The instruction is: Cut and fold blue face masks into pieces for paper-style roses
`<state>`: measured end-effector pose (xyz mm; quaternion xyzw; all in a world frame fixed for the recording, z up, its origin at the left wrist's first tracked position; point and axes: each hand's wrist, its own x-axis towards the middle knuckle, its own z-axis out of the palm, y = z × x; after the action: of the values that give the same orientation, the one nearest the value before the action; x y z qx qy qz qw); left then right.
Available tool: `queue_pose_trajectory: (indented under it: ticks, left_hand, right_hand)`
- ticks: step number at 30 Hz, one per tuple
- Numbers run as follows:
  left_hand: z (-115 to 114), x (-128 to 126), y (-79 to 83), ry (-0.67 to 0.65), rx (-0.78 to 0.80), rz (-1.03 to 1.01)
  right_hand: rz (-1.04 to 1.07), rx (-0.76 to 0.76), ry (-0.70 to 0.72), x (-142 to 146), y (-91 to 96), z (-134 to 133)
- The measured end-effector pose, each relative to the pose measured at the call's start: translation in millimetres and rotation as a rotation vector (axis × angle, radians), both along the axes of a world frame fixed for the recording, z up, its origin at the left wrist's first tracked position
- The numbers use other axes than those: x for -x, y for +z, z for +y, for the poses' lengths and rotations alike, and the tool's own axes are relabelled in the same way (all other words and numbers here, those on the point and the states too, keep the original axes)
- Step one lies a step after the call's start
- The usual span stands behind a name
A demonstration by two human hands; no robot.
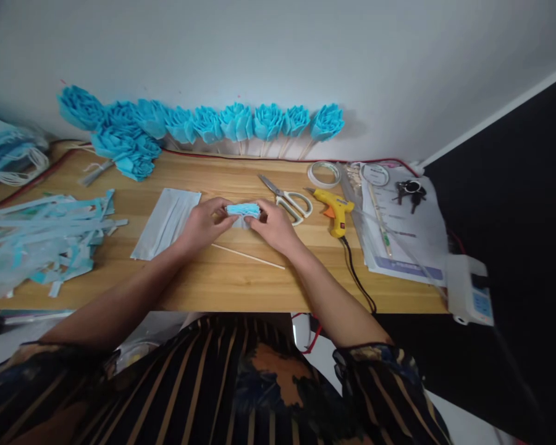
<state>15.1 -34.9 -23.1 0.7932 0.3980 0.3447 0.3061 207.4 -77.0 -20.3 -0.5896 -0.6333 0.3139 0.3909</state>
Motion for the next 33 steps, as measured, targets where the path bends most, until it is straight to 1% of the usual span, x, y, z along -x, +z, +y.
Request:
queue_pose_trajectory:
  ticks: [4, 9, 14, 16, 20, 25, 28, 30, 33]
  left_hand:
    - [3.7, -2.2, -8.5, -0.022, 0.081, 0.033]
    - [3.4, -5.7, -13.8, -0.019, 0.056, 0.023]
    - [3.6, -6.5, -14.5, -0.011, 0.072, 0.013]
    - [3.7, -6.3, -14.1, -0.016, 0.078, 0.008]
    - [3.6, -6.3, -14.5, -0.021, 0.087, 0.014]
    - [3.4, -6.4, -16.5, -0.058, 0.104, -0.014]
    - [3.1, -6.5, -16.6, -0.053, 0.108, -0.015]
    - [2.5, -6.6, -15.6, -0.033, 0.115, -0.007]
    - [0.5, -6.9, -12.9, -0.021, 0.162, -0.047]
  right_hand:
    - [-0.008, 0.043, 0.005, 0.4, -4.8, 1.5]
    - [-0.011, -0.004, 0.045, -2.3, -0.8, -0.3]
    - [-0.058, -0.004, 0.046, -11.6, 4.5, -1.8]
    - [-0.082, 0.020, 0.044, -13.4, 7.2, -2.7]
    - [-0.090, 0.077, 0.066, -10.3, 11.6, -4.6]
    - [-0.083, 0.093, 0.057, -4.1, 12.5, -5.1]
    - [-0.084, 0.100, 0.057, -3.1, 11.9, -4.5]
    - [-0.085, 0.084, 0.053, -3.4, 11.7, -4.1]
    - [-0.073, -0.006, 0.036, -4.7, 12.5, -3.9]
